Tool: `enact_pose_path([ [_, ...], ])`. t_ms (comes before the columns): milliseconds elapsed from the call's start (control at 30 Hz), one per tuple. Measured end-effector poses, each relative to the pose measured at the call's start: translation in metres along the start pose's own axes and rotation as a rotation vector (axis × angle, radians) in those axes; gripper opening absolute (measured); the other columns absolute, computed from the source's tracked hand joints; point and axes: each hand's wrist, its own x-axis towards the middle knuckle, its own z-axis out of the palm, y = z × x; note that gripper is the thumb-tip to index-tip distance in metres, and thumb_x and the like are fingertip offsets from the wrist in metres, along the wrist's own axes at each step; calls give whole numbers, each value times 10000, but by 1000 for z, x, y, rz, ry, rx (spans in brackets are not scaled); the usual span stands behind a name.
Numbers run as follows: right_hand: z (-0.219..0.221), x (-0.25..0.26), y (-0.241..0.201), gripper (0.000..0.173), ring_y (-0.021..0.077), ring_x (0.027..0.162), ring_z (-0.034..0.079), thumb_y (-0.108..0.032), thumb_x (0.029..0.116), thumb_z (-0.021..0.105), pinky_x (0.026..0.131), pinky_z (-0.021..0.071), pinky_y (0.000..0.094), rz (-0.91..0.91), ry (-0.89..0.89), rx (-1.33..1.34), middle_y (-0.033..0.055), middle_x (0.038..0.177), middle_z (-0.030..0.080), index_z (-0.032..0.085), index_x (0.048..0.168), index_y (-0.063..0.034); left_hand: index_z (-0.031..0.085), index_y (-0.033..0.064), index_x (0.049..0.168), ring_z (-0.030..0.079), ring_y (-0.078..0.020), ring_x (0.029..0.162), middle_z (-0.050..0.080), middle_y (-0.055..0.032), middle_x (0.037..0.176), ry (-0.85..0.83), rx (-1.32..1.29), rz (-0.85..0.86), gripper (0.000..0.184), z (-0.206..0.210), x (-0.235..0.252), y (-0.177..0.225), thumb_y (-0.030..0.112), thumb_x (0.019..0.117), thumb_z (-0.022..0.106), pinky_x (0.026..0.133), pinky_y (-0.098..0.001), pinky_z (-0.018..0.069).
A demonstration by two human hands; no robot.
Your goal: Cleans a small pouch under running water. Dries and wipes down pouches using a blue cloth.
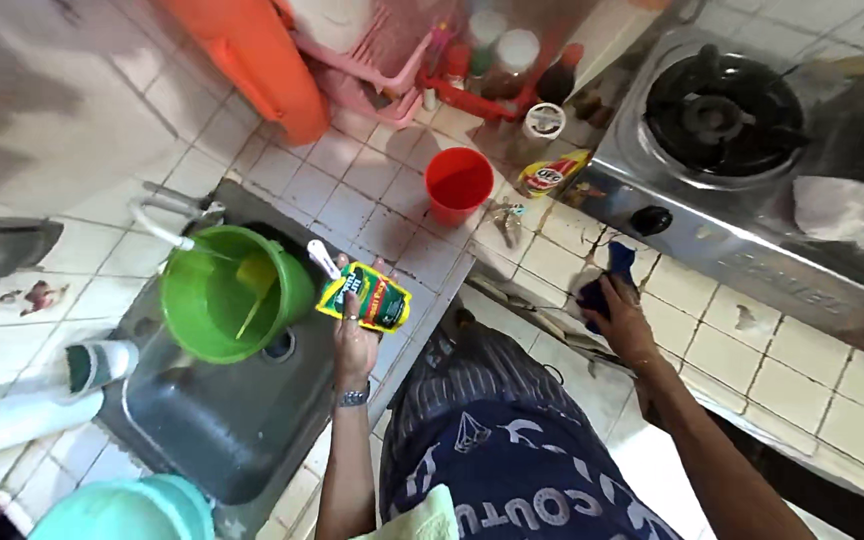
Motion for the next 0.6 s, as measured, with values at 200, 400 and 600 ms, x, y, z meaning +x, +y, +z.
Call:
enact_pose_path([
  [200, -29, -7, -86, 286, 91, 958, 659, -138, 1028, 528, 888, 557, 295, 258, 161, 621, 77, 1065, 675, 616, 1232, 43, 330, 114, 1575, 556, -266, 1352, 576, -124, 1464, -106, 8, 52, 498, -3, 7, 16, 283, 1108, 298, 1129, -444, 464],
  [400, -9, -8, -261, 253, 6, 772, 612, -147, 1090, 404, 750, 557, 239, 101, -21, 1045, -26, 853, 627, 604, 1111, 7, 346, 144, 1569, 510, -231, 1399, 503, -63, 1545, -109, 23, 173, 481, 6, 12, 17, 275, 1110, 293, 1142, -428, 453],
  [600, 37, -16, -393, 492, 247, 1410, 488, -195, 1058, 484, 1161, 428, 443, -664, 28, 868, 199, 1528, 490, 464, 1482, 54, 528, 93, 1220, 648, 36, 908, 669, 101, 959, 133, 211, 196, 314, 31, -11, 31, 121, 1049, 267, 832, -191, 561],
])
